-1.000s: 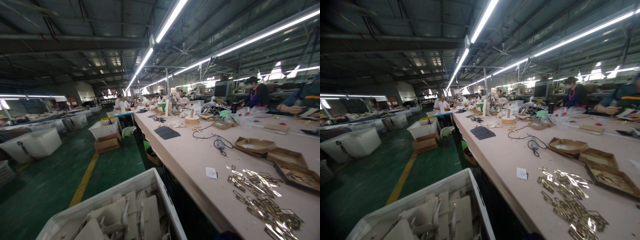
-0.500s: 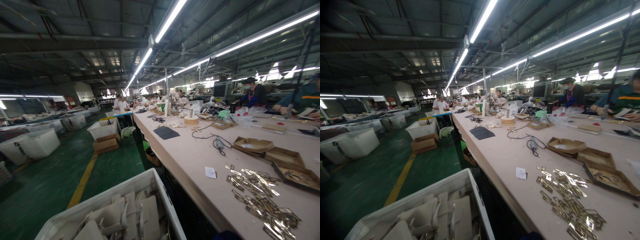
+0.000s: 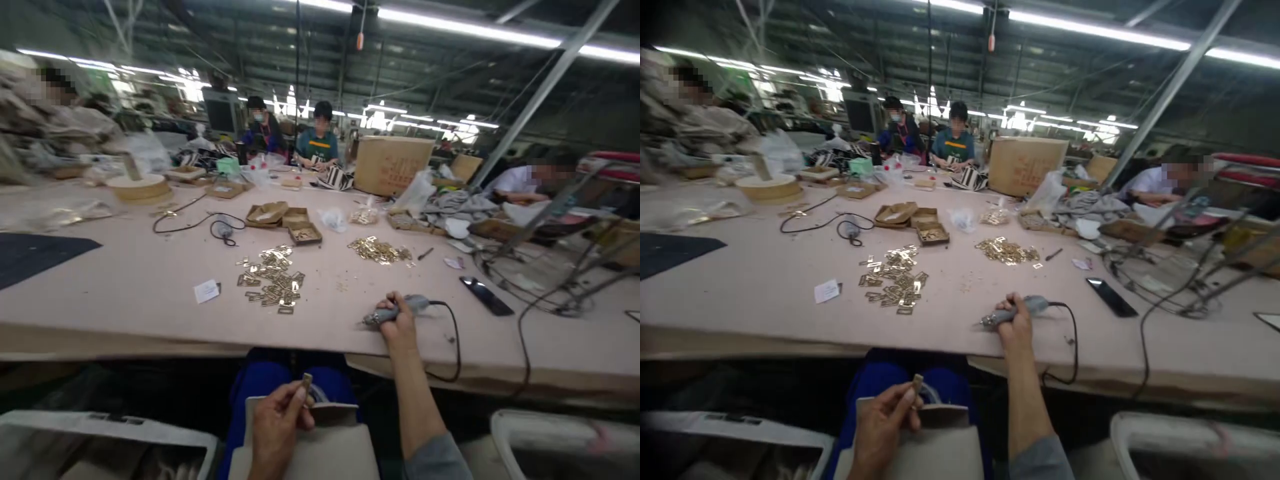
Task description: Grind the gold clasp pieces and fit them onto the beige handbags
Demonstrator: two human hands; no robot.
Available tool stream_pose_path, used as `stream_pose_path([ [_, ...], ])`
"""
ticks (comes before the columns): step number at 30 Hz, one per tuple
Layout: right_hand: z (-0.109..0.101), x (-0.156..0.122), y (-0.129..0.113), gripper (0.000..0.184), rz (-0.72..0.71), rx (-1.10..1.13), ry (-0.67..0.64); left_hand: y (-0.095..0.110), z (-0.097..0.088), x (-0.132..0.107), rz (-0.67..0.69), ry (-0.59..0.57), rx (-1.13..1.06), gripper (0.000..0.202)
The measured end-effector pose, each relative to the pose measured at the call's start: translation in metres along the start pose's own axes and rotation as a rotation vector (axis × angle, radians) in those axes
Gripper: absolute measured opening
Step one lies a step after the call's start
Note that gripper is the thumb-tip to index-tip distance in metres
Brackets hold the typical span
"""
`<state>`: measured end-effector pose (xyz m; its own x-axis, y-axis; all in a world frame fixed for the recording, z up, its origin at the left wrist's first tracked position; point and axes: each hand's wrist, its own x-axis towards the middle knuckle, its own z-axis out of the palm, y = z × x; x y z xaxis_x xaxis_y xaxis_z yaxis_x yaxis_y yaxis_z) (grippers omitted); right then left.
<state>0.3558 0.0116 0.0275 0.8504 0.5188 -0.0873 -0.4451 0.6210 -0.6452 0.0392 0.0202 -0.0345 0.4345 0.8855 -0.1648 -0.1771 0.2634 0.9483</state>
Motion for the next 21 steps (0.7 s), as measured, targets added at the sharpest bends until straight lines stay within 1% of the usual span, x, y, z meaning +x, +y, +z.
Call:
stream_pose_path([
  [1,-0.009,0.003,-0.009,0.010,-0.010,0.027,0.033,-0.002,-0.001,0.002,0.033,-0.002,0.047,0.043],
  [2,-0.012,0.008,-0.012,0.011,-0.008,0.060,0.054,-0.002,-0.003,0.002,0.038,-0.014,0.065,0.042],
  [3,-0.011,0.013,-0.011,0.014,0.000,0.092,0.069,0.000,-0.005,0.000,0.039,-0.020,0.071,0.041],
  [5,-0.001,0.025,-0.005,0.017,0.019,0.139,0.091,0.004,-0.007,-0.004,0.044,-0.006,0.074,0.039],
  [7,0.010,0.038,-0.001,0.020,0.029,0.167,0.115,0.007,-0.006,-0.007,0.042,0.010,0.068,0.039],
  [9,0.016,0.050,-0.002,0.022,0.021,0.182,0.139,0.009,-0.003,-0.007,0.036,0.026,0.048,0.038],
  [13,0.018,0.072,-0.012,0.023,-0.034,0.190,0.181,0.012,0.004,-0.008,0.017,0.064,0.000,0.037],
  [16,0.018,0.089,-0.018,0.024,-0.082,0.176,0.216,0.015,0.006,-0.009,0.004,0.084,0.014,0.038],
  [21,0.018,0.109,-0.018,0.034,-0.103,0.143,0.268,0.022,0.009,-0.008,0.029,0.097,0.076,0.049],
])
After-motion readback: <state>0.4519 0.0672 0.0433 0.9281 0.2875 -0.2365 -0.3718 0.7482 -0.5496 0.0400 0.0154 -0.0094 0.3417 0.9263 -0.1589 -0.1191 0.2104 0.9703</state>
